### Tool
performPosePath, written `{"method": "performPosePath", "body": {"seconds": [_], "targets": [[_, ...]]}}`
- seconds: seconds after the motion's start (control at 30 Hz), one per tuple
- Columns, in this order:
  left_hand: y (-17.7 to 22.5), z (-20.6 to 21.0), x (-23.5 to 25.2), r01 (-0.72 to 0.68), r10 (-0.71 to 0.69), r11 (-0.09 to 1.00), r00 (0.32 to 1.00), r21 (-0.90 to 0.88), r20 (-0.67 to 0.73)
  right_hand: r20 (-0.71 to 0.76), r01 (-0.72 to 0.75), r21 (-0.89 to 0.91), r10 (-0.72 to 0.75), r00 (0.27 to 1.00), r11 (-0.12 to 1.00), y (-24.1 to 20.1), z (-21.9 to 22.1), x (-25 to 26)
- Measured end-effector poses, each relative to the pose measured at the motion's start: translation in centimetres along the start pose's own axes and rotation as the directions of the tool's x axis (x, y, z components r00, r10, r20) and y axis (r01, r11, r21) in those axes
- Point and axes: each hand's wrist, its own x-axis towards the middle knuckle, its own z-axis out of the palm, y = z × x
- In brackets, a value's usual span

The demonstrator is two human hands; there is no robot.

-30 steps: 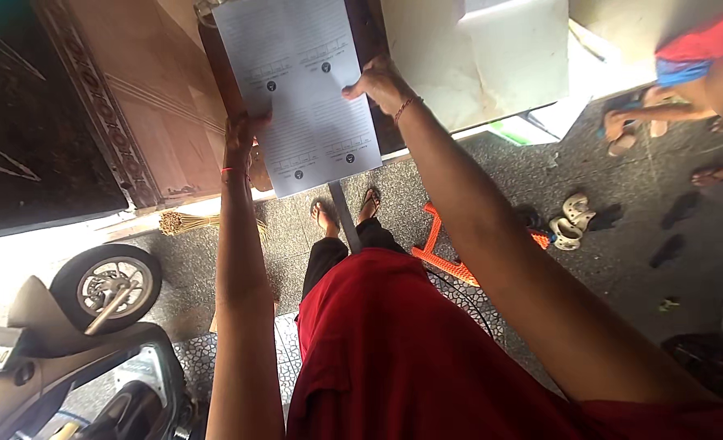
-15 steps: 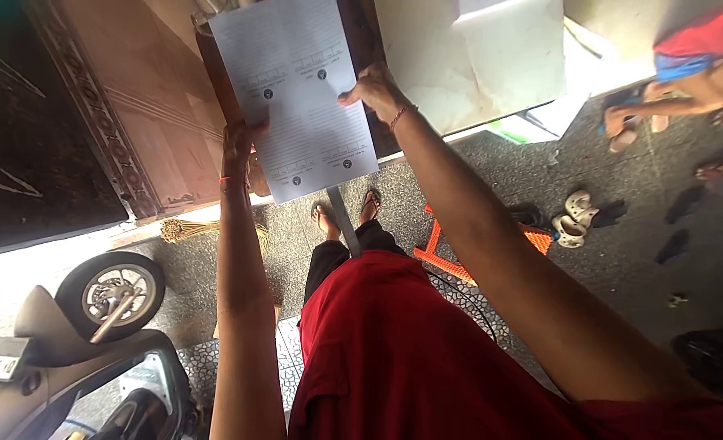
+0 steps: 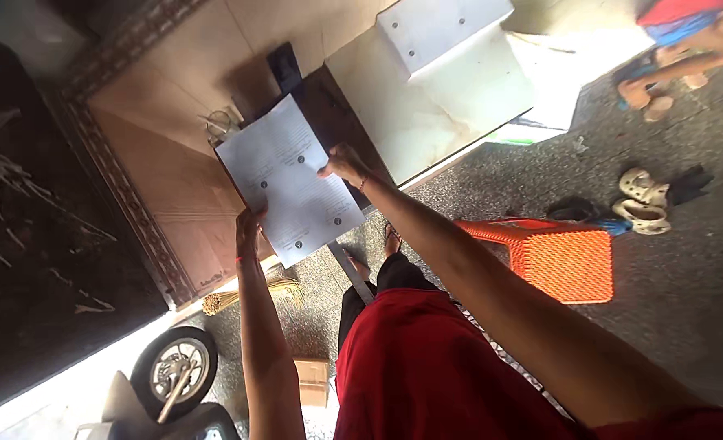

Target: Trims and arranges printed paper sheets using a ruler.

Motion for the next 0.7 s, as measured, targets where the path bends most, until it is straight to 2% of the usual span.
{"method": "performPosePath", "body": {"seconds": [0.1,0.3,0.7], "targets": [[-2.0,0.2,3.5,0.045,-0.049,0.994,0.998,-0.095,-0.042,0.025,0.008,0.009,-0.009,1.000,1.000,0.2,0.0,0.1],[-0.4,0.2,1.9,0.051,-0.051,0.999,0.998,-0.007,-0.022,0.081,0.024,0.003,-0.024,0.996,1.000,0.5,-0.3,0.2],[-0.6,0.6,3.1,0.139,-0.145,0.987,0.987,-0.085,-0.073,0.144,0.036,-0.053,-0.028,0.989,0.998,0.4,-0.9,0.1]]}}
